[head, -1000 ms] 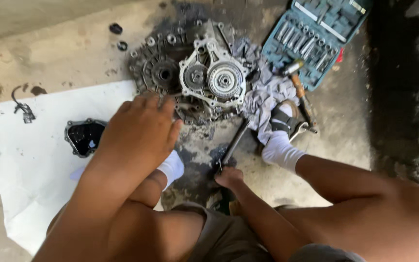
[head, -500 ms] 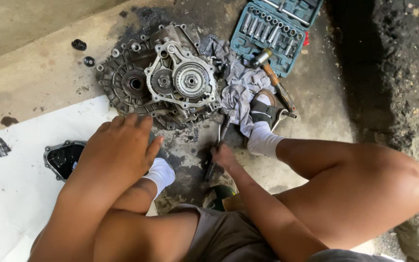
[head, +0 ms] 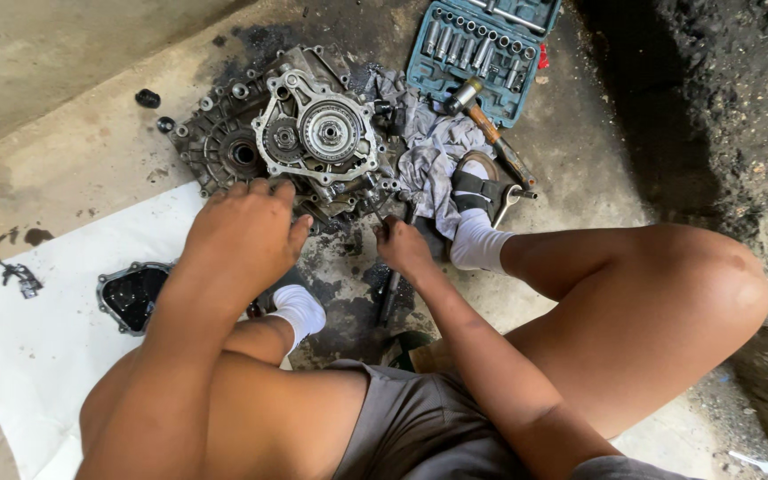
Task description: The person sits on the floor and works on a disassembled engine block. They use a screwdriver to pry and adjust internal components, then use a hammer and punch to tap parts into place. The person repeatedly handles the engine casing and internal gears, occasionally wiping their hands with a rag.
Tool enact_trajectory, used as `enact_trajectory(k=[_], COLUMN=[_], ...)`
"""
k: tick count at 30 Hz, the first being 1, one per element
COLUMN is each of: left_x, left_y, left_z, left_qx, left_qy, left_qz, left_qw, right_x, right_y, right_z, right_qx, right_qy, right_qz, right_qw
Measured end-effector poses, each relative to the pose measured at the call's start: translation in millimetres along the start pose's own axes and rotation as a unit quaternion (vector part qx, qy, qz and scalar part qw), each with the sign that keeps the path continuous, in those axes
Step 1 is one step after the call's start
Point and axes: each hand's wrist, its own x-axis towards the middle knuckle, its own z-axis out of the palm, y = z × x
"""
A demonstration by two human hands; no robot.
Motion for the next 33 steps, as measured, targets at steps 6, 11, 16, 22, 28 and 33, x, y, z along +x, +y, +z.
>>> enact_trajectory(k=[6, 11, 16, 22, 28, 33], left_x=[-1.3, -4.2, -7.9, -12.3, -22.1, -30.9], left_y=[4.5, 1.7, -3.0, -6.6, -7.8, -8.7], left_z=[9.1, 11.6, 9.0, 6.8, 11.7, 10.8], left_qx=[0.006, -0.003, -0.007, -0.002, -0.024, -0.036], left_qy=[0.009, -0.002, -0.016, -0.003, 0.041, -0.007], left_qz=[0.003, -0.005, -0.024, -0.020, -0.005, -0.036], left_qw=[1.000, 1.000, 1.000, 1.000, 0.999, 0.999], right_x=[-8.7, -14.6, -7.8, -14.0, -30.5, -34.7], right_y=[-1.2, -15.0, -26.2, -35.2, -44.7, -36.3], right_z=[0.4, 7.3, 11.0, 14.2, 10.9, 11.5], right_qx=[-0.013, -0.010, 0.015, 0.006, 0.055, 0.076], right_qy=[-0.031, -0.066, -0.066, -0.022, -0.036, 0.042], right_qz=[0.053, 0.076, 0.068, 0.017, 0.027, -0.036], right_qw=[0.998, 0.995, 0.995, 1.000, 0.997, 0.996])
